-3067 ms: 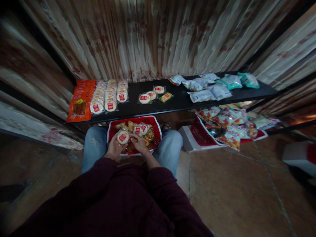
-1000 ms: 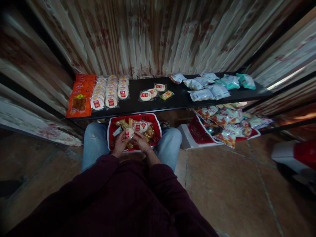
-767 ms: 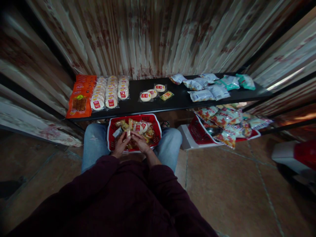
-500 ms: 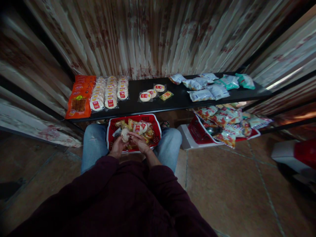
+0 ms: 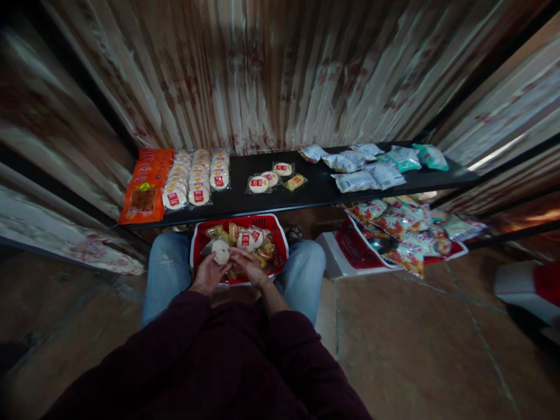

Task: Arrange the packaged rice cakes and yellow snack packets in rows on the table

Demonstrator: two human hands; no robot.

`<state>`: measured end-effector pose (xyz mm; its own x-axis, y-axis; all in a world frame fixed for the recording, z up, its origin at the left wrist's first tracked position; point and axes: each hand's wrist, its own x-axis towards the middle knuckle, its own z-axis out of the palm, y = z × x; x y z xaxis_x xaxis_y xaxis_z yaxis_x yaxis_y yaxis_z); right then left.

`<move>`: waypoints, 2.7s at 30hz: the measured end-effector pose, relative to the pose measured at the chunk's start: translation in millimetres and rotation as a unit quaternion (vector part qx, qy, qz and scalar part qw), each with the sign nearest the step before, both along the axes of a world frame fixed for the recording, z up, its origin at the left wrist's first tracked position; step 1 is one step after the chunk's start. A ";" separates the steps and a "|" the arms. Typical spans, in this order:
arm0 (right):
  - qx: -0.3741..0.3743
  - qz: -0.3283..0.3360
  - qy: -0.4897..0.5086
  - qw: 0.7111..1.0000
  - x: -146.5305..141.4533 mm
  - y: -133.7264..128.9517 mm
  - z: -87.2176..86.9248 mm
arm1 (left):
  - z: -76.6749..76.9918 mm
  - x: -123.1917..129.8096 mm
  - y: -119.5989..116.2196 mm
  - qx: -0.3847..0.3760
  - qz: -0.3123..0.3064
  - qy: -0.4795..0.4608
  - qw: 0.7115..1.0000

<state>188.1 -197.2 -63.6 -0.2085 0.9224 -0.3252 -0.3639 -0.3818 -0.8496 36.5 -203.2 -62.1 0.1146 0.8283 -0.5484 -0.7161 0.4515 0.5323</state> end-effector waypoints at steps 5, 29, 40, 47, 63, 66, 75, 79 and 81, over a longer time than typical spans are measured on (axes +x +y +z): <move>0.023 0.046 -0.004 0.999 0.7 -3.0 2.1 | -8.2 8.5 -2.5 0.060 -0.037 0.096 0.993; 0.045 -0.072 -0.098 0.992 5.8 6.0 5.5 | -18.4 10.1 9.6 0.115 0.029 0.379 0.918; 0.106 -0.053 -0.123 0.985 2.3 26.4 22.2 | 2.2 11.2 20.2 0.143 0.093 0.389 0.905; 0.146 -0.105 -0.124 0.976 -3.3 54.7 49.2 | 33.7 15.4 40.8 0.209 0.107 0.417 0.878; 0.204 -0.185 -0.200 0.940 -12.3 108.8 64.5 | 67.6 14.3 82.0 0.304 0.141 0.603 0.724; 0.218 -0.197 -0.221 0.930 -11.4 118.7 65.9 | 69.4 15.2 89.7 0.316 0.137 0.604 0.719; 0.252 -0.162 -0.304 0.905 -8.0 166.6 61.4 | 73.1 24.9 112.7 0.329 0.134 0.630 0.691; 0.270 -0.162 -0.349 0.883 -8.2 183.9 61.8 | 74.2 27.3 122.7 0.315 0.111 0.653 0.680; 0.269 -0.158 -0.362 0.879 -9.4 189.5 62.7 | 74.8 27.8 127.8 0.301 0.095 0.659 0.683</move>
